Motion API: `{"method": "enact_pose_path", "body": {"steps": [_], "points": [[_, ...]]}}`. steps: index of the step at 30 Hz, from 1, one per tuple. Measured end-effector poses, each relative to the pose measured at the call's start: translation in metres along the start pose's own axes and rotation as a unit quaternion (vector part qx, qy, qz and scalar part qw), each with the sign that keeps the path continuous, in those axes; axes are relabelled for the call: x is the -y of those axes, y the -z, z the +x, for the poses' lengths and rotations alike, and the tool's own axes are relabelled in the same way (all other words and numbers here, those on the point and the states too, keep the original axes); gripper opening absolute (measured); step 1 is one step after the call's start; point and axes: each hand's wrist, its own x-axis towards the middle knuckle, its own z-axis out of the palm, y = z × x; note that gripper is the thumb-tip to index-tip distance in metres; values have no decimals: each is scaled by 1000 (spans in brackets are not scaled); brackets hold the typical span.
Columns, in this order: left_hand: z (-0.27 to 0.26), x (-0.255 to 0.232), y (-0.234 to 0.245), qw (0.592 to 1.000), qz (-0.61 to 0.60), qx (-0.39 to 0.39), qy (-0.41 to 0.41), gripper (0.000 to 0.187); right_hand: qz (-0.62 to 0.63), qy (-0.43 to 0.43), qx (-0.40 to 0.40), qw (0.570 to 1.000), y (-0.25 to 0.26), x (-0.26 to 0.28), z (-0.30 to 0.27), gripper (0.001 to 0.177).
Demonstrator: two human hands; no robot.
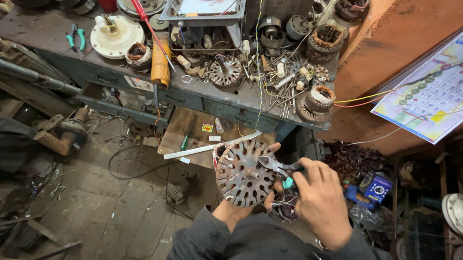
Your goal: The person uses pliers to manipulate and adjust components on a circular motor rotor. They repeatedly tap the rotor with the pliers and inspect the copper windings. The person also handles a motor housing and other disassembled parts on a cluttered workbench.
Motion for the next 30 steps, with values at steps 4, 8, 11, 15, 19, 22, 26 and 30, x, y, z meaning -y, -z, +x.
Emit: {"method": "enact_pose_path", "body": {"steps": [4,8,11,15,19,22,26,30], "points": [[-5,5,6,997,57,33,-26,83,35,-14,-2,999,-11,-6,-6,41],[-12,7,2,997,57,45,-24,80,168,-71,-78,980,-26,-12,-22,37],[-14,4,1,999,-35,18,-3,104,282,-179,-92,938,-31,-21,-40,32],[-17,8,11,997,22,-9,-76,78,333,-207,-101,915,-49,-42,-47,37],[-16,17,27,965,174,-168,-97,61,330,-121,11,936,-75,-44,-45,41],[-16,18,30,950,210,-180,-146,63,492,-339,128,792,-82,-28,-41,36],[-29,17,16,799,518,-187,-241,78,677,-379,92,624,-73,-5,-36,46],[-28,7,2,776,561,-223,-181,106,751,-451,16,482,-73,0,-29,48]]}}
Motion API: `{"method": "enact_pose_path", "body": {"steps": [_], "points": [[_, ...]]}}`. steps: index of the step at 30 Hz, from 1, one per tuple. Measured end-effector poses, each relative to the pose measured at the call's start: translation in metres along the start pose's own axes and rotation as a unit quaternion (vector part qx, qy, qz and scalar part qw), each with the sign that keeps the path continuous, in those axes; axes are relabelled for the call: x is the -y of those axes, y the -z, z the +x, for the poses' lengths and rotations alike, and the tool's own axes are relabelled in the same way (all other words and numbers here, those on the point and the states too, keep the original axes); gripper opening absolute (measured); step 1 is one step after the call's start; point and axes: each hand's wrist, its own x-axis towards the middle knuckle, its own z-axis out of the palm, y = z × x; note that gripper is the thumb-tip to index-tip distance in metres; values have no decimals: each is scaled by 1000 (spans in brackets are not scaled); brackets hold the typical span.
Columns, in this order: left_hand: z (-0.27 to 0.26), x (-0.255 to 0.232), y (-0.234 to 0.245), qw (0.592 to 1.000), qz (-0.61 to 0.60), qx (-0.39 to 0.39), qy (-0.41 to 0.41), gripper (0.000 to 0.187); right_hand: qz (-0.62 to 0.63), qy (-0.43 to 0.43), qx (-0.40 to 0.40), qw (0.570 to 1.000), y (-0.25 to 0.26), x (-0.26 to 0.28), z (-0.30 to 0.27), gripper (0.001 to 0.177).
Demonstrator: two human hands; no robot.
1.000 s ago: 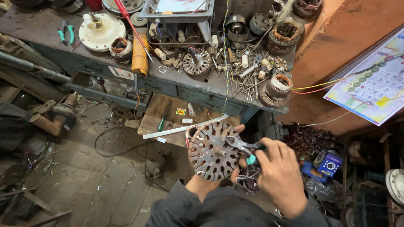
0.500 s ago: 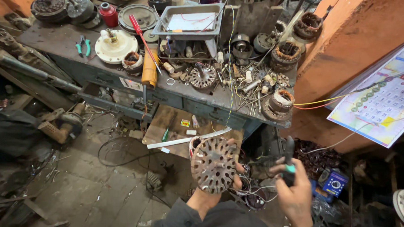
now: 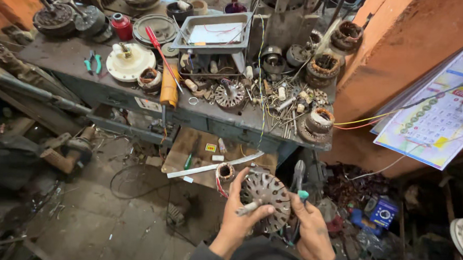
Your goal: The person uses pliers to manipulate and adjust components on a circular motor rotor. They repeatedly tap the rotor with the pliers and inspect the copper windings. The person also handles a motor housing and other disassembled parts on a cluttered workbench.
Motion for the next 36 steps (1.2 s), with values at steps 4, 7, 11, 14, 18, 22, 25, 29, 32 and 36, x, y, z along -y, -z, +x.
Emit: {"method": "enact_pose_path", "body": {"steps": [4,7,11,14,18,22,25,29,32,36], "points": [[0,-14,10,996,81,47,-13,111,-23,66,-43,997,3,0,6,24],[2,-9,23,987,-76,136,48,87,38,18,-27,999,10,1,9,22],[10,9,22,933,-264,196,148,51,37,29,-14,999,7,5,4,16],[8,21,12,941,-256,167,144,40,-34,38,-11,999,0,11,-2,24],[6,32,3,936,-293,116,159,39,-59,59,-38,996,1,25,-9,35],[3,32,2,923,-329,110,167,38,-86,115,-61,988,15,24,-16,38],[5,27,-2,918,-345,110,165,37,-75,58,-70,993,27,13,-18,38],[1,20,-9,920,-343,97,162,37,20,56,6,998,41,-3,-18,30],[-1,13,-16,928,-333,91,142,38,44,24,3,999,46,-8,-15,29],[-1,15,-19,916,-360,64,163,43,87,27,-11,996,52,-17,-13,28]]}}
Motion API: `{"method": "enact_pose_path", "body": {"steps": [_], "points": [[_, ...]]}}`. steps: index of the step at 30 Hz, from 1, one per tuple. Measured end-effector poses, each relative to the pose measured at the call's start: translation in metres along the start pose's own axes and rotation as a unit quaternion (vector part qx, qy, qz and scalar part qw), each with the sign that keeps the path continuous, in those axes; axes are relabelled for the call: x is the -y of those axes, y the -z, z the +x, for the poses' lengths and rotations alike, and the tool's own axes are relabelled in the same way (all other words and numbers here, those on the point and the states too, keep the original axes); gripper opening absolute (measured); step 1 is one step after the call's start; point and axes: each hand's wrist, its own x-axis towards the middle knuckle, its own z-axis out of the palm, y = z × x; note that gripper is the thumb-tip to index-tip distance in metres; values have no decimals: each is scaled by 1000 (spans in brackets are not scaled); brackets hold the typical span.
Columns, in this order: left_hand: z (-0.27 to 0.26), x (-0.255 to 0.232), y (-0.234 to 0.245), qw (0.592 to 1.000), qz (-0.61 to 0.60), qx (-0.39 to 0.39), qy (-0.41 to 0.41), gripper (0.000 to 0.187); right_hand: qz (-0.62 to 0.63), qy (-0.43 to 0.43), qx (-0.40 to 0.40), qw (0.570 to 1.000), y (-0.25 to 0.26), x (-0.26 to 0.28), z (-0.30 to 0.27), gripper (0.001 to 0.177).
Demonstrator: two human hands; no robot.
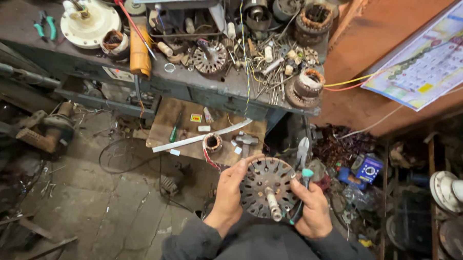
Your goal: The person uses pliers to manipulate and adjust components on a circular motor rotor. They repeatedly tap the rotor with the pliers and inspect the copper windings. The person also handles a motor housing and other disassembled parts on a cluttered workbench.
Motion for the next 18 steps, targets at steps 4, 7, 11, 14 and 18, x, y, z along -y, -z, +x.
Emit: {"method": "enact_pose_path", "body": {"steps": [4,7,11,14,18], "points": [[11,-1,19,998,29,-50,-18,37,22,2,-5,1000,10,-6,4,29],[14,-5,37,996,44,-62,-48,33,35,-19,-3,999,17,-6,7,32],[16,-5,46,997,67,-38,0,32,37,-8,-6,999,22,-11,10,30],[22,-1,45,991,85,20,97,34,33,-3,-8,999,25,-18,11,27],[29,3,52,987,49,74,135,29,39,-1,7,999,33,-26,13,23]]}}
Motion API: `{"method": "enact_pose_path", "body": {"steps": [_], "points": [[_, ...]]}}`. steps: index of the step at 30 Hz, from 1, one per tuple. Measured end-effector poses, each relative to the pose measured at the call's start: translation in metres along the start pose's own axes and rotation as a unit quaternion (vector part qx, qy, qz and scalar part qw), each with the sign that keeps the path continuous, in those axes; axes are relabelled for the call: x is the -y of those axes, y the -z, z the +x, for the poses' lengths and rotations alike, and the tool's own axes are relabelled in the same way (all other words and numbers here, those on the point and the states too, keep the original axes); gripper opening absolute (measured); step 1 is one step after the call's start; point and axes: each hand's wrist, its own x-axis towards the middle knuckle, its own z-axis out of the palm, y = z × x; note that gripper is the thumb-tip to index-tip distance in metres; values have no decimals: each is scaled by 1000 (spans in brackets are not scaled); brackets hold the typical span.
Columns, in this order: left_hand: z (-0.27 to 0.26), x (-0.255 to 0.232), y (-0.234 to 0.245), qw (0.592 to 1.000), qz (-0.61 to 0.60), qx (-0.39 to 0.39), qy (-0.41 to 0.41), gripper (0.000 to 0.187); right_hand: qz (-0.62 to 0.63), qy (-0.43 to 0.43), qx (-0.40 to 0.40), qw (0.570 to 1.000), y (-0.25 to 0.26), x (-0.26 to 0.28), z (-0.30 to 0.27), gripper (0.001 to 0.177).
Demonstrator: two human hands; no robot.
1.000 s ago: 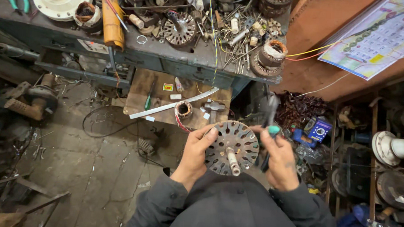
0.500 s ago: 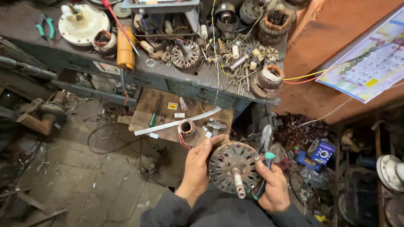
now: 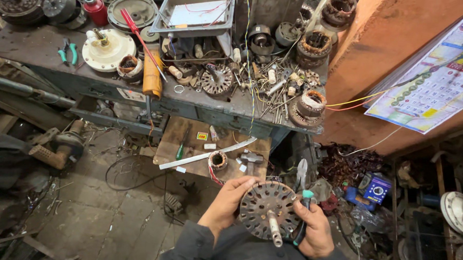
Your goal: The person uses pliers to manipulate and adjust components on a circular motor rotor. They repeatedly tap the rotor with the pliers and inspect the copper windings. The person also handles a motor housing and other disassembled parts on a cluttered workbench.
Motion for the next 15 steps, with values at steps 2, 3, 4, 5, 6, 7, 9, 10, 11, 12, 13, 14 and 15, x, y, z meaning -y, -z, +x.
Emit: {"method": "enact_pose_path", "body": {"steps": [2,3,4,5,6,7,9,10,11,12,13,14,15], "points": [[1,2,7,1000,-7,-1,8,23,6,-2,7,1000,4,-2,0,23],[1,3,11,1000,-1,5,5,22,8,-6,12,1000,5,-4,0,24],[2,4,15,1000,5,12,3,20,11,-10,17,1000,6,-5,0,24],[3,6,18,1000,11,18,0,19,11,-11,20,1000,7,-6,0,25],[4,7,20,999,40,14,-8,19,10,-12,22,1000,8,-6,0,26],[5,8,22,997,69,10,-15,18,9,-12,24,1000,8,-7,0,27],[8,8,23,993,110,3,-46,16,12,-14,14,1000,7,-8,-1,30],[9,8,22,990,122,0,-70,15,12,-15,9,1000,7,-8,-1,31],[10,8,22,987,133,-3,-93,13,16,-12,11,1000,7,-9,-2,32],[10,6,21,982,145,-21,-118,12,20,-9,13,1000,7,-9,-2,32],[10,3,21,977,157,-39,-142,11,24,-6,15,1000,7,-9,-2,33],[10,0,21,970,168,-57,-167,11,25,-4,21,999,7,-9,-2,34],[9,-4,22,963,182,-68,-188,13,26,-2,26,999,7,-9,-3,35]]}}
